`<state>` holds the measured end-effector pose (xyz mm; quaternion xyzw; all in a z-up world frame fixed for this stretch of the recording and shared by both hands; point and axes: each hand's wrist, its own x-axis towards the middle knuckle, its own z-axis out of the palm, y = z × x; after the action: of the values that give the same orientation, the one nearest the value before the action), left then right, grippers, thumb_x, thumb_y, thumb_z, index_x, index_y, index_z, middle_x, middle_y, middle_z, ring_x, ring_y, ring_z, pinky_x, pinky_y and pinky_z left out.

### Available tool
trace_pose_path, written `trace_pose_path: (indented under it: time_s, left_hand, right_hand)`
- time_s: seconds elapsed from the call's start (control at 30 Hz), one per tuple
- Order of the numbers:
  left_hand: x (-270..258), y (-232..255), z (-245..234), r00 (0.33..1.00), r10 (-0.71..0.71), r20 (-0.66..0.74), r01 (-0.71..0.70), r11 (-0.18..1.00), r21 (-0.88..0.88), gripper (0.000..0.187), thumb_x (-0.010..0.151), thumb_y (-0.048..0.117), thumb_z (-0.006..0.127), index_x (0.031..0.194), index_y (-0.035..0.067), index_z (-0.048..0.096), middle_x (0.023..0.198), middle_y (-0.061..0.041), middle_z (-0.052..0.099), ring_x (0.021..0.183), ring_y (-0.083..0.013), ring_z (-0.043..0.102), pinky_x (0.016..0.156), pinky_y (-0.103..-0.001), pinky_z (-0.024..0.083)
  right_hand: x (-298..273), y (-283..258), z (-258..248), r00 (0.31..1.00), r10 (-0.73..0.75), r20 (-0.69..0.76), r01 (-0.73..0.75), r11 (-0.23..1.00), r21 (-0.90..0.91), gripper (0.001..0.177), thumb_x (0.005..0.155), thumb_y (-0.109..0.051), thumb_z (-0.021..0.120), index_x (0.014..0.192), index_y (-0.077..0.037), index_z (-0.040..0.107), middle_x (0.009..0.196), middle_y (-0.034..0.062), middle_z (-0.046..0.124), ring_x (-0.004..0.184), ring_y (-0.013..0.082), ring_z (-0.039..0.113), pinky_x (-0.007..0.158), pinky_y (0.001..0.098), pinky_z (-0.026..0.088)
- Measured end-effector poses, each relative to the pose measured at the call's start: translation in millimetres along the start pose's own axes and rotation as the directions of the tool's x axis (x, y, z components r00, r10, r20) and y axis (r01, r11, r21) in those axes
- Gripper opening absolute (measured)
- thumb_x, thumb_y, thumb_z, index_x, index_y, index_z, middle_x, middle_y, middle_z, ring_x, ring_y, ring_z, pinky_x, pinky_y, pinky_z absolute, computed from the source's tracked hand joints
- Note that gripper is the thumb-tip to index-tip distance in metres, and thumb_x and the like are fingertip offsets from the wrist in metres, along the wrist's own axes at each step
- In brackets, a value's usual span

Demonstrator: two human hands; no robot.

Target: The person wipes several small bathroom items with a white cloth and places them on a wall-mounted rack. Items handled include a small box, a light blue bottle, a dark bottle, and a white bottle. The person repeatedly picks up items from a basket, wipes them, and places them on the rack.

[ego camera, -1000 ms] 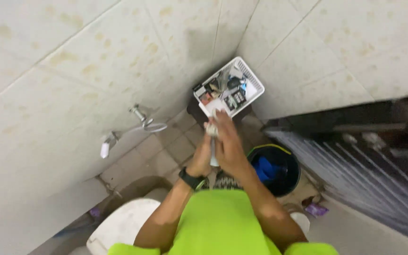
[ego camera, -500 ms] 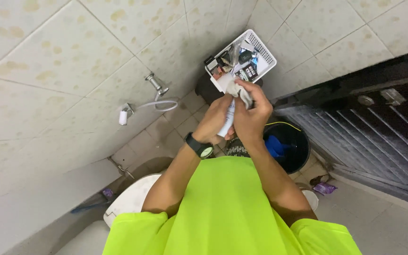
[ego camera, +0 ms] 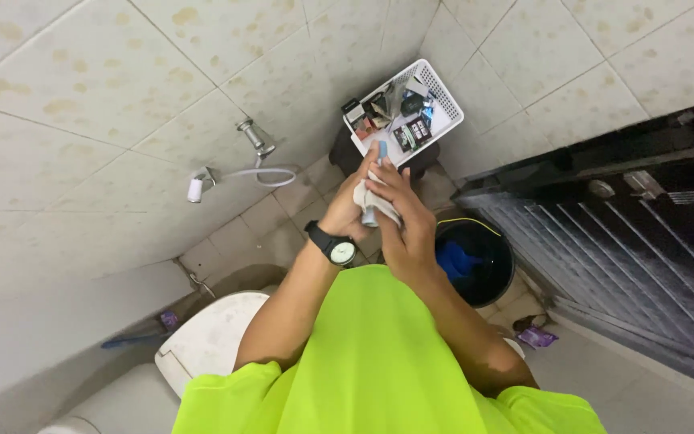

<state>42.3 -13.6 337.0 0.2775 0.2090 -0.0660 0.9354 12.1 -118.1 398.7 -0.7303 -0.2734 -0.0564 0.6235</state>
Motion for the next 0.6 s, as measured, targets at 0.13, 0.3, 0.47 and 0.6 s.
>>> trace_pose_path:
  time_s: [0.13, 0.3, 0.47, 0.6]
  left_hand:
    - [-17.3, 10.0, 53.7, 0.991, -0.075, -0.11, 0.068, 0.996, -0.063, 0.047, 0.09, 0.053, 0.074, 0.08, 0.01, 0.059, 0.073, -0.006, 0.066, 0.071, -0.0198, 0.069, 0.064, -0.03, 0.058]
    - [-6.3, -18.0, 64.9, 0.996, 0.02, -0.082, -0.038, 0.973, -0.229, 0.033, 0.093, 0.036, 0.071, 0.073, 0.015, 0.055, 0.085, -0.008, 0.07, 0.09, -0.0244, 0.072, 0.086, -0.037, 0.057]
    - [8.9, -34.6, 49.9, 0.99, 0.119, 0.075, -0.089, 0.943, -0.321, 0.023, 0.099, 0.036, 0.059, 0.1, 0.013, 0.061, 0.093, -0.011, 0.073, 0.094, -0.0274, 0.074, 0.093, -0.043, 0.057]
    - [5.3, -36.5, 54.6, 0.935, 0.249, 0.254, -0.126, 0.9, -0.416, 0.032, 0.106, 0.038, 0.053, 0.112, 0.011, 0.068, 0.103, -0.012, 0.076, 0.107, -0.0282, 0.072, 0.102, -0.043, 0.053]
  right_hand:
    - [-14.1, -2.1, -17.9, 1.0, -0.016, 0.024, 0.015, 1.0, 0.016, 0.033, 0.1, 0.005, 0.055, 0.131, 0.005, 0.063, 0.149, 0.0265, 0.053, 0.147, 0.0455, 0.04, 0.123, 0.0545, 0.029]
    - [-25.1, 0.2, -32.1, 0.995, 0.069, -0.069, -0.061, 0.992, 0.11, 0.038, 0.107, -0.001, 0.043, 0.144, 0.007, 0.052, 0.155, 0.0278, 0.045, 0.147, 0.0468, 0.039, 0.12, 0.0571, 0.034]
    - [-15.2, -9.8, -49.9, 0.998, -0.039, 0.044, 0.037, 0.998, 0.056, 0.043, 0.103, 0.003, 0.049, 0.146, 0.006, 0.05, 0.156, 0.031, 0.042, 0.146, 0.0481, 0.04, 0.119, 0.0571, 0.036]
    - [1.2, -16.4, -60.6, 0.979, -0.13, 0.156, 0.118, 0.989, 0.084, 0.047, 0.104, 0.002, 0.045, 0.15, 0.005, 0.046, 0.159, 0.0334, 0.036, 0.149, 0.0503, 0.032, 0.12, 0.0587, 0.035]
